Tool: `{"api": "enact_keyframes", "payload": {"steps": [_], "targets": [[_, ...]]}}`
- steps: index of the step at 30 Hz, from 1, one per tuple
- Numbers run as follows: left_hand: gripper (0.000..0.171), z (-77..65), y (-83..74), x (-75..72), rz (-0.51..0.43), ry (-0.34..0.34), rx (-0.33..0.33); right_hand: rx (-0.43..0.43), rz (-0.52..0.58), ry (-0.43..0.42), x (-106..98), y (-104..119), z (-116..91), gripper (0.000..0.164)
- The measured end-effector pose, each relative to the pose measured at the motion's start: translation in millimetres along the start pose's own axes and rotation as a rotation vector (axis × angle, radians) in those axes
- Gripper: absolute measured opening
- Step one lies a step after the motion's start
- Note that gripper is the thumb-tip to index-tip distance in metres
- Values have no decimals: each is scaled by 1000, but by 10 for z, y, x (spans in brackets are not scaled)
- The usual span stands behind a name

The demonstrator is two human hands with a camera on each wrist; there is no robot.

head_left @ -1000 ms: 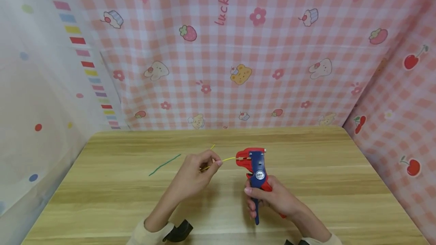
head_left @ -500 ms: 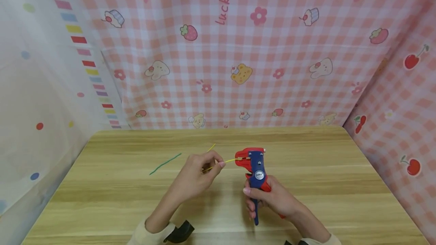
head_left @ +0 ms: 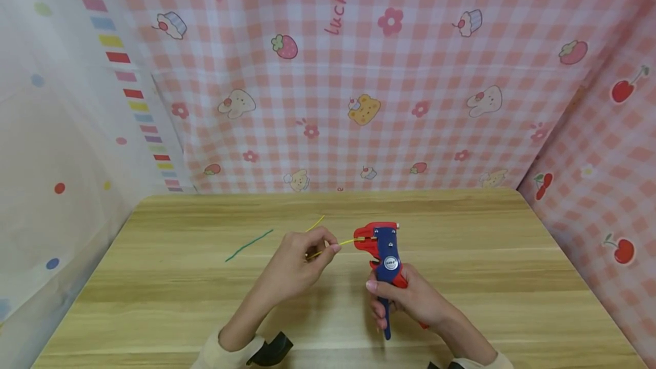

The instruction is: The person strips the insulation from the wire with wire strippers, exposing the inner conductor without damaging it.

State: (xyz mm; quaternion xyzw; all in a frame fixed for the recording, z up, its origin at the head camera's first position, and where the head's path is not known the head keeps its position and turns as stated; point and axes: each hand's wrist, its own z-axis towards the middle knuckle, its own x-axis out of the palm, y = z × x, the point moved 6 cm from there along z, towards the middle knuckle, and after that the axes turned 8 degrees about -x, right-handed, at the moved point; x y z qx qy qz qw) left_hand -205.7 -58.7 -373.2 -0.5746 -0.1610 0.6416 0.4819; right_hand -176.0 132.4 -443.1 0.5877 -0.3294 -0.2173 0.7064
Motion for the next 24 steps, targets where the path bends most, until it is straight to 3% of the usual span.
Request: {"api": "enact_keyframes", "payload": {"steps": [7,13,24], "targets": [[7,-8,-15,-8,15,-3,15,26,2,-9,4,-9,-2,14],[8,-11,-23,-20,34,-5,14,77,-40,-69,-9,-43,-5,19],[9,-15,-21,-33,41,1,37,78,-70,-119,16,-69,-4,22]]}}
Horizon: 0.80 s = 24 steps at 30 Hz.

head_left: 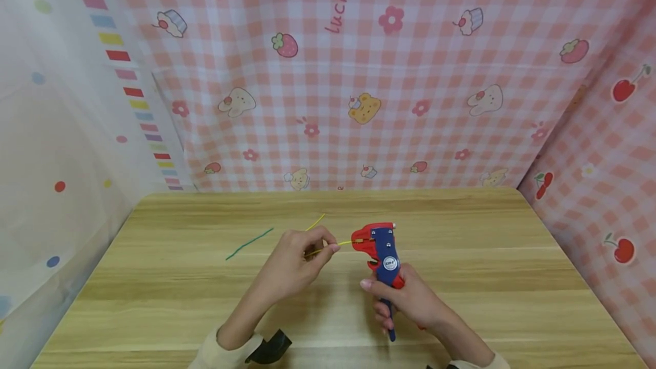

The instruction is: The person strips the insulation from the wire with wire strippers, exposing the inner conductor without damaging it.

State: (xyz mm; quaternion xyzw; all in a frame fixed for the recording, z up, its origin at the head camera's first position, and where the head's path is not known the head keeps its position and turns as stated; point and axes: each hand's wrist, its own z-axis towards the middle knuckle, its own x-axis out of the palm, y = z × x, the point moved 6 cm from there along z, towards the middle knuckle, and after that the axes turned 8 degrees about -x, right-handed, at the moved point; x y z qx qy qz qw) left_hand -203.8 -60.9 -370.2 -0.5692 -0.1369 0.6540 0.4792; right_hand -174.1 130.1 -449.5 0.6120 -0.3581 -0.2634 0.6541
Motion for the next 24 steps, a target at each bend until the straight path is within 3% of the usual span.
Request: {"api": "enact_keyframes", "payload": {"steps": [6,14,24], "targets": [[9,2,0,-18,1,2,-15,16,22,-33,24,-11,5,26],[6,12,7,-9,26,10,-33,114,5,-197,-76,-87,-3,37],[7,11,34,-27,19,13,-47,65,44,-105,-39,-73,19,32]]}}
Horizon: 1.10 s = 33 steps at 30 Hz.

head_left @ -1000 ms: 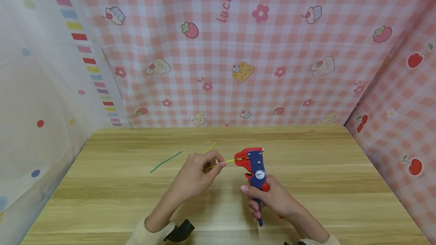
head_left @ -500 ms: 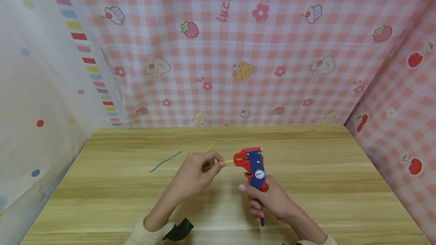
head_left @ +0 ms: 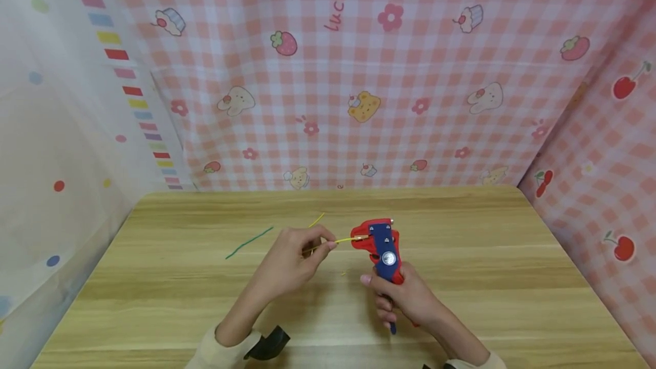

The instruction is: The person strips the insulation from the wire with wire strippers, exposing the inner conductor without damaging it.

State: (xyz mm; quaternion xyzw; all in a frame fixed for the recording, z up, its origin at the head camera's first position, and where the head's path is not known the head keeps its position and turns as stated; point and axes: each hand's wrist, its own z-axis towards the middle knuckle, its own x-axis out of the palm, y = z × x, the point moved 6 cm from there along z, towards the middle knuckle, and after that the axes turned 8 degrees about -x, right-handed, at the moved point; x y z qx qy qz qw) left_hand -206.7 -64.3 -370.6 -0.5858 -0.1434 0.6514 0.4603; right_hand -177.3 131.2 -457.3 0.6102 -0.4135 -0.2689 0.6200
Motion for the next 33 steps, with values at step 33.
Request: {"api": "enact_keyframes", "payload": {"steps": [33], "targets": [[6,39,147,-38,46,-7,-34,-96,-139,29,-160,43,43,29]]}}
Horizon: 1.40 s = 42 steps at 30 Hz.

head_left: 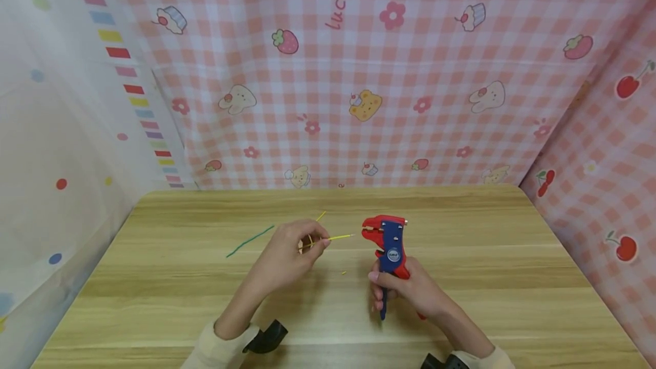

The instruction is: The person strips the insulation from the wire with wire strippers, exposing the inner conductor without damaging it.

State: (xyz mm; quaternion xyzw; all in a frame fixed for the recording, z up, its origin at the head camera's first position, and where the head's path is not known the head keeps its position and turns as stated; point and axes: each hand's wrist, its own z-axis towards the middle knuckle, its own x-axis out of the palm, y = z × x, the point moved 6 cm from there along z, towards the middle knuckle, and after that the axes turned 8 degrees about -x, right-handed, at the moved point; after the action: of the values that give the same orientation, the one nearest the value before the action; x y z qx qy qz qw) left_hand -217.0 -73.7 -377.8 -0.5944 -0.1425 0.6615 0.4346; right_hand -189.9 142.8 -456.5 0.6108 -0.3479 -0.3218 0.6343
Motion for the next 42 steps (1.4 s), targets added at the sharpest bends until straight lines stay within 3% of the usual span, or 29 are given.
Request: {"api": "enact_keyframes", "payload": {"steps": [14,28,34,42], "targets": [[5,24,136,25,10,23,-38,21,-57,-72,-162,-128,21,31],[4,47,281,55,-4,65,-134,63,-51,-151,-379,-291,38,26],[6,56,345,90,-9,93,-168,67,-71,-190,-497,-277,26,31],[4,71,466,163,7,105,-153,92,-71,-272,-571,-359,48,30]]}}
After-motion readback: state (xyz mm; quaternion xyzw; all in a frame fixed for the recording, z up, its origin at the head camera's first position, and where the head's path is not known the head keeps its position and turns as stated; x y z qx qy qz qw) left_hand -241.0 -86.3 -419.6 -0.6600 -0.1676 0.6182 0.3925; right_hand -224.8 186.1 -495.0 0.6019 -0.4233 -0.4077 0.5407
